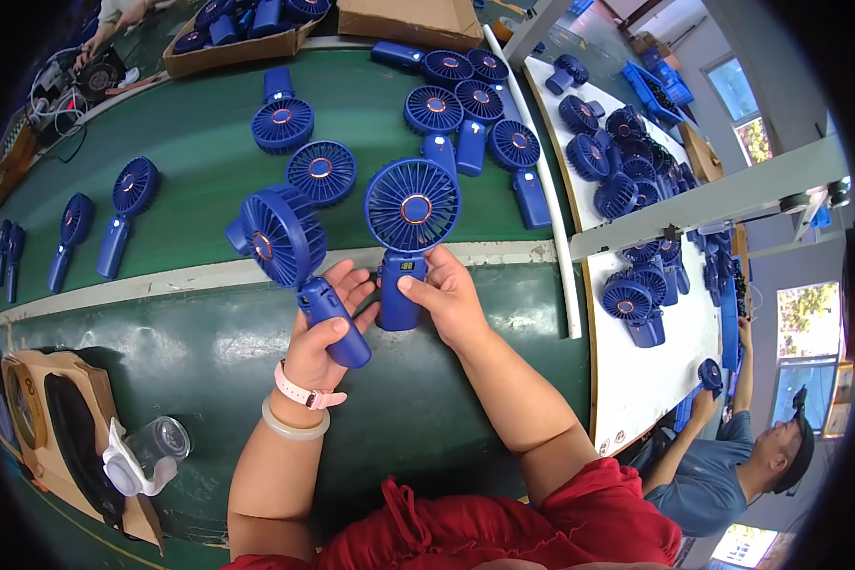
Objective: The person organizes blue handheld fans on an assembly line by hand.
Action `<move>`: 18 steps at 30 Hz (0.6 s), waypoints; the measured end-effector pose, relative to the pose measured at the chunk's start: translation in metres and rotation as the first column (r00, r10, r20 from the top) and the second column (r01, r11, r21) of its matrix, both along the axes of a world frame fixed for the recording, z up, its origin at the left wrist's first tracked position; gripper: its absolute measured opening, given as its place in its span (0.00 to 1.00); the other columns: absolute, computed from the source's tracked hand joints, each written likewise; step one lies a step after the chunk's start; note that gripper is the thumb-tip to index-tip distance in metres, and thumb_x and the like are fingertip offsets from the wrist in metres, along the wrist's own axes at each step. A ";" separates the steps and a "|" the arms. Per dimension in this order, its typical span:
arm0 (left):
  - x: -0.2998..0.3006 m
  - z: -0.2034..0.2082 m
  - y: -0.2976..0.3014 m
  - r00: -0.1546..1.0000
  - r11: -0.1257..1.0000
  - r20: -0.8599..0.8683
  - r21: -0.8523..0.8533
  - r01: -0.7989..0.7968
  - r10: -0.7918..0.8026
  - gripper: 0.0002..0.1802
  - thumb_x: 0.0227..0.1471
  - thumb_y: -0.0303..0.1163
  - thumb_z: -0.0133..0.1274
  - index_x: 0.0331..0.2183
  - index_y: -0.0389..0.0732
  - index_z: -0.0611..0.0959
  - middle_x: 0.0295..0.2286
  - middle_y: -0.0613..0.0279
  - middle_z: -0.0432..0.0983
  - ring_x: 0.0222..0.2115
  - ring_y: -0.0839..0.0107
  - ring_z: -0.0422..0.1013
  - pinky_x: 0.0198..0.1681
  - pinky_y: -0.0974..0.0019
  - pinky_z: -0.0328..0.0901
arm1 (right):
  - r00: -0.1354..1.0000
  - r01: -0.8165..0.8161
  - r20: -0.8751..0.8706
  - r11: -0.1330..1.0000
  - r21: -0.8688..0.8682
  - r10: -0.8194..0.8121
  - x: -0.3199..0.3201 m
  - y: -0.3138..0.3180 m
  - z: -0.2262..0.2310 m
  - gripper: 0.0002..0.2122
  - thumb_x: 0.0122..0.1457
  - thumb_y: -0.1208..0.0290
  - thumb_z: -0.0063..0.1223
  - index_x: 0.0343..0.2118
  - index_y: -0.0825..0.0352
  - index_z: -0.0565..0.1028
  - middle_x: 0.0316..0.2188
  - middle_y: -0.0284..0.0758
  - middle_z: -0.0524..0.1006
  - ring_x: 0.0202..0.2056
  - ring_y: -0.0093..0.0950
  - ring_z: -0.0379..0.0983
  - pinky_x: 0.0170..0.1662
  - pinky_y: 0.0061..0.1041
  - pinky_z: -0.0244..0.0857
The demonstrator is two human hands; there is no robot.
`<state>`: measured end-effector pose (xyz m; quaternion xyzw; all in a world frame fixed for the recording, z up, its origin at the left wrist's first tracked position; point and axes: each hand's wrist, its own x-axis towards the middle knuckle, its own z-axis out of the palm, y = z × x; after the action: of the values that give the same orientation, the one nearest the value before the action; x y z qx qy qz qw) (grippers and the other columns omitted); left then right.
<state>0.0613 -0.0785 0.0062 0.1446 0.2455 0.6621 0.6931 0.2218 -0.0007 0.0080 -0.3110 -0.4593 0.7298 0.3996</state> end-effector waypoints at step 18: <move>-0.010 0.014 -0.008 0.792 0.767 -0.017 0.238 0.596 -0.611 0.44 0.28 0.37 0.66 0.49 0.33 0.66 0.41 0.51 0.70 0.39 0.63 0.71 0.43 0.63 0.67 | 0.918 -0.377 0.218 0.898 0.226 0.331 -0.032 0.038 0.004 0.19 0.55 0.63 0.49 0.48 0.67 0.67 0.36 0.32 0.72 0.35 0.26 0.70 0.40 0.23 0.67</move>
<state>0.0512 -0.0867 0.0199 0.2749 0.0860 0.4323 0.8545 0.1900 0.0375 0.0122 -0.2289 -0.6343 0.6928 0.2557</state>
